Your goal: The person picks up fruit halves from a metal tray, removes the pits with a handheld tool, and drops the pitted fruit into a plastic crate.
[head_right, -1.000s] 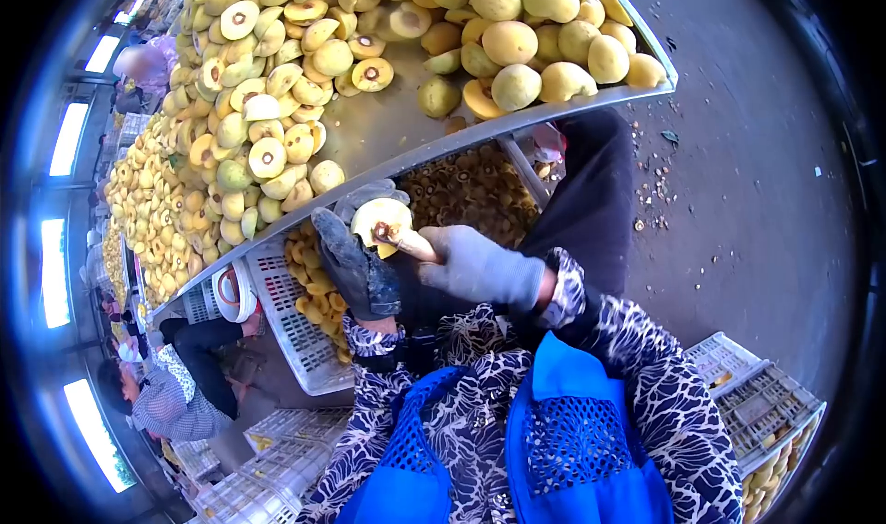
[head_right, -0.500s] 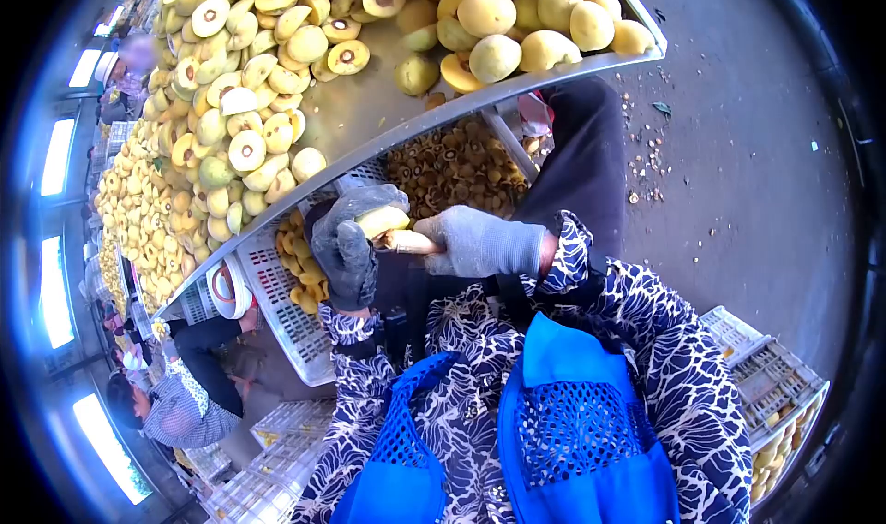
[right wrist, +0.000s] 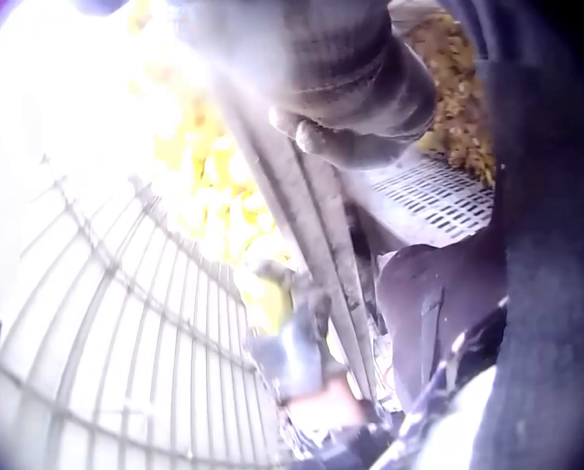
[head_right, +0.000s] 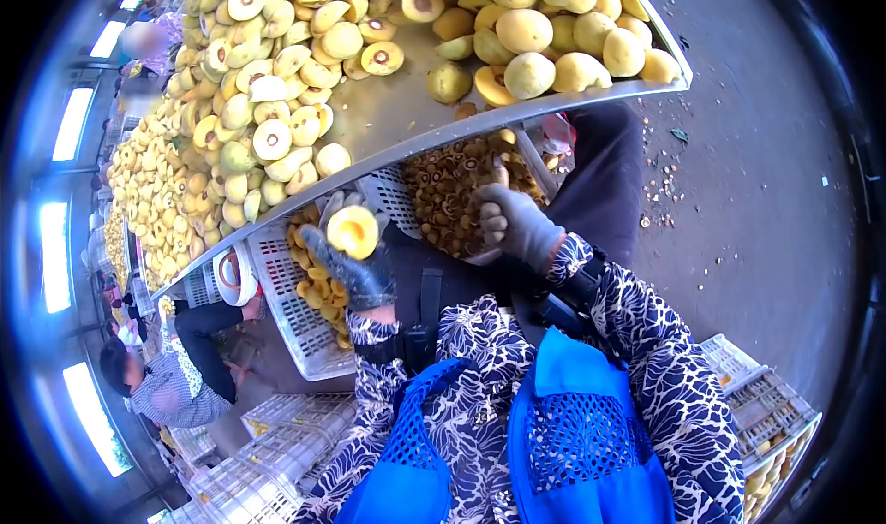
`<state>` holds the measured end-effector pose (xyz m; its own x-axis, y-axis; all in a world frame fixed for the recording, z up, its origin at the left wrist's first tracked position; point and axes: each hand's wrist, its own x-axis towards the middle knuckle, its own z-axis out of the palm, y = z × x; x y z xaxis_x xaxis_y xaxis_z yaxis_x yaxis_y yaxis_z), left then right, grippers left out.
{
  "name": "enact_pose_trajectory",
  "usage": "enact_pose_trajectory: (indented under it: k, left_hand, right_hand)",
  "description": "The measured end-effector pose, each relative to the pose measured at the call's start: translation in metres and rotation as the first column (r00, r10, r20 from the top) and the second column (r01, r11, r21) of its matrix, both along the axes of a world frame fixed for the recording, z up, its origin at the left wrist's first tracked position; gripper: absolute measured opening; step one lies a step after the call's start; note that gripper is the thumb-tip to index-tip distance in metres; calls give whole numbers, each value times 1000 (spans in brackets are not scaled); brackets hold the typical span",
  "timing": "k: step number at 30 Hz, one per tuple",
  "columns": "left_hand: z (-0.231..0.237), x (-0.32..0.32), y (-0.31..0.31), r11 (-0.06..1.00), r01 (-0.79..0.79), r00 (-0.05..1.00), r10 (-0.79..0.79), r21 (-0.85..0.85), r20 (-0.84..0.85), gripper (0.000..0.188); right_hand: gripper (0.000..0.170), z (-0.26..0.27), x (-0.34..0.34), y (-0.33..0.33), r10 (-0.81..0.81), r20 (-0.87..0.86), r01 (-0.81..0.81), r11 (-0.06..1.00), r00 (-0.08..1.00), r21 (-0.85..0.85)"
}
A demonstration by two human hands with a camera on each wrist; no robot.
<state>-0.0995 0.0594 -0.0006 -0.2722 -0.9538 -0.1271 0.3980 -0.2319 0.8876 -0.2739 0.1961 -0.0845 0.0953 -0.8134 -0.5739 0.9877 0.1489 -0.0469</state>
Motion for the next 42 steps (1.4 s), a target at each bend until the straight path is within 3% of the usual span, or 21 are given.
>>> enact_pose_trajectory:
  k: [2, 3, 4, 6, 9, 10, 12, 14, 17, 20, 21, 24, 25, 28, 30, 31, 34, 36, 38, 40, 42]
  left_hand:
    - [-9, 38, -18, 991, -88, 987, 100, -103, 125, 70]
    - [-11, 68, -33, 906, -13, 882, 210, -424, 421, 63]
    - [-8, 87, -47, 736, 167, 684, 393, -657, 614, 57]
    - [2, 85, -55, 648, -3, 559, 633, -761, 536, 43]
    - [57, 19, -60, 361, 344, 628, 598, -867, 498, 33]
    - [60, -4, -70, 245, 441, 637, 593, -864, 493, 31]
    - [53, -56, -99, 235, 498, 726, 413, -835, 550, 29]
    - [39, -102, -131, 175, 654, 624, 426, -736, 655, 29]
    - [12, -154, -170, -132, 800, 525, 626, -585, 577, 38]
    - [6, -175, -187, -289, 915, 401, 729, -281, 554, 42]
    - [6, -179, -191, -263, 930, 366, 698, -255, 616, 48]
    - [16, -172, -193, -12, 963, 238, 511, -270, 826, 45]
    - [6, -159, -208, -23, 937, 330, 397, -350, 857, 42]
    - [20, -136, -205, 200, 972, 54, 331, -126, 942, 46]
    - [22, -127, -190, 343, 905, 260, 18, -250, 965, 47]
    - [26, -121, -183, 503, 862, 214, -255, -60, 943, 44]
    - [22, -112, -166, 606, 795, 283, -400, 20, 872, 40]
    - [34, -106, -144, 646, 763, 371, -408, -24, 834, 40]
    - [62, -99, -109, 692, 718, 455, -382, -77, 805, 41]
    - [68, -85, -76, 758, 649, 593, -452, -65, 666, 41]
    - [79, -69, -44, 746, 666, 612, -535, -15, 583, 36]
  right_hand:
    - [9, -7, 1, 7, -14, -66, 19, 997, 998, 68]
    - [9, -10, -1, 11, -18, -59, 22, 998, 998, 65]
    - [8, -14, -2, 13, -27, -52, 30, 998, 998, 62]
    - [8, -21, -1, 16, -47, -21, 49, 996, 999, 78]
    - [8, -22, 3, 20, -48, -16, 49, 994, 999, 97]
    - [8, -19, 4, 20, -46, -50, 51, 994, 998, 97]
    - [8, -11, 5, 23, -53, -116, 65, 993, 992, 100]
    - [9, -8, 5, 29, -65, -133, 79, 992, 989, 102]
    - [11, -7, 4, 38, -75, -142, 94, 987, 987, 129]
    - [11, 5, 1, 41, -73, -189, 106, 980, 979, 169]
    - [12, 7, 0, 41, -66, -215, 108, 976, 974, 189]
    - [14, 17, -3, 41, -48, -272, 108, 972, 961, 210]
    - [13, 23, -2, 40, -29, -310, 103, 969, 950, 223]
    - [14, 38, -2, 38, 93, -494, 26, 973, 864, 230]
    - [17, 44, -2, 35, 218, -688, -98, 973, 692, 210]
    - [17, 50, -4, 35, 261, -745, -161, 965, 613, 206]
    - [17, 50, 3, 17, 81, -949, -35, 997, 306, 74]
    - [22, 64, -5, -4, -70, -966, 32, 997, 248, -64]
    - [29, 99, -11, -21, -112, -992, 118, 987, 55, -105]
    - [34, 113, -2, -36, -168, -985, 199, 965, -36, -172]
    - [40, 129, 6, -40, -156, -983, 193, 966, -96, -172]
